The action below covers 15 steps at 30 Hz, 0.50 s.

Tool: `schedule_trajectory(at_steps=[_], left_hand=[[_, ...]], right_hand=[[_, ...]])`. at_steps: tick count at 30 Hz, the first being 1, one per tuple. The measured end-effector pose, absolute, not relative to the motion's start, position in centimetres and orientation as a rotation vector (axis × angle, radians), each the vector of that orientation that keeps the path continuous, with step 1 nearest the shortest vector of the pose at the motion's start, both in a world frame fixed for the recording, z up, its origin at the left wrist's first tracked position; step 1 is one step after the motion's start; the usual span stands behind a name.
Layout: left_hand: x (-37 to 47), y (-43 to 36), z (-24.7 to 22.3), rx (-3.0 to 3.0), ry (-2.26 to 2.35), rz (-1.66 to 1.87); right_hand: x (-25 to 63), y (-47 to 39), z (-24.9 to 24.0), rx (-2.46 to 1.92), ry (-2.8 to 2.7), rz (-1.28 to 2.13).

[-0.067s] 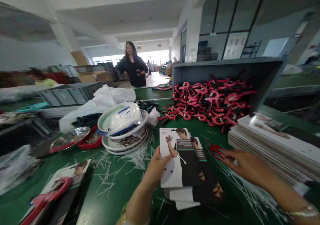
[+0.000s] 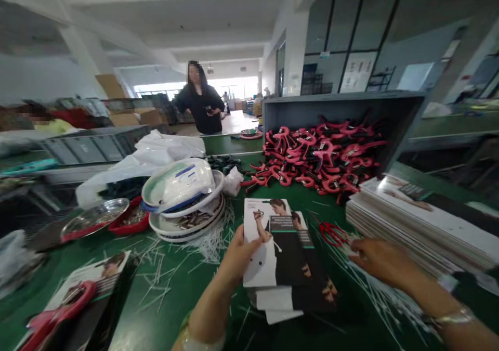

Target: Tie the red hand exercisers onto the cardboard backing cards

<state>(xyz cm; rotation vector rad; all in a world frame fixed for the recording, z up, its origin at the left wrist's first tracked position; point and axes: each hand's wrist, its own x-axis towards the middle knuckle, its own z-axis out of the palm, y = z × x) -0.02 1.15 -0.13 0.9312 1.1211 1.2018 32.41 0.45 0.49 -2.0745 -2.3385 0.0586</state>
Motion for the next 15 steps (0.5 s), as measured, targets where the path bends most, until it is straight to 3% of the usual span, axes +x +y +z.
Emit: schedule_trajectory(at_steps=[6, 15], left_hand=[[-0.7, 1.9, -0.3, 1.219, 1.396, 1.146], [-2.3, -2.4, -0.9, 1.081, 1.346, 1.002]], right_hand=[[32.3, 0.5, -1.1, -2.282, -2.386, 0.234], [35.9, 1.3, -0.8, -1.995, -2.061, 0.549]])
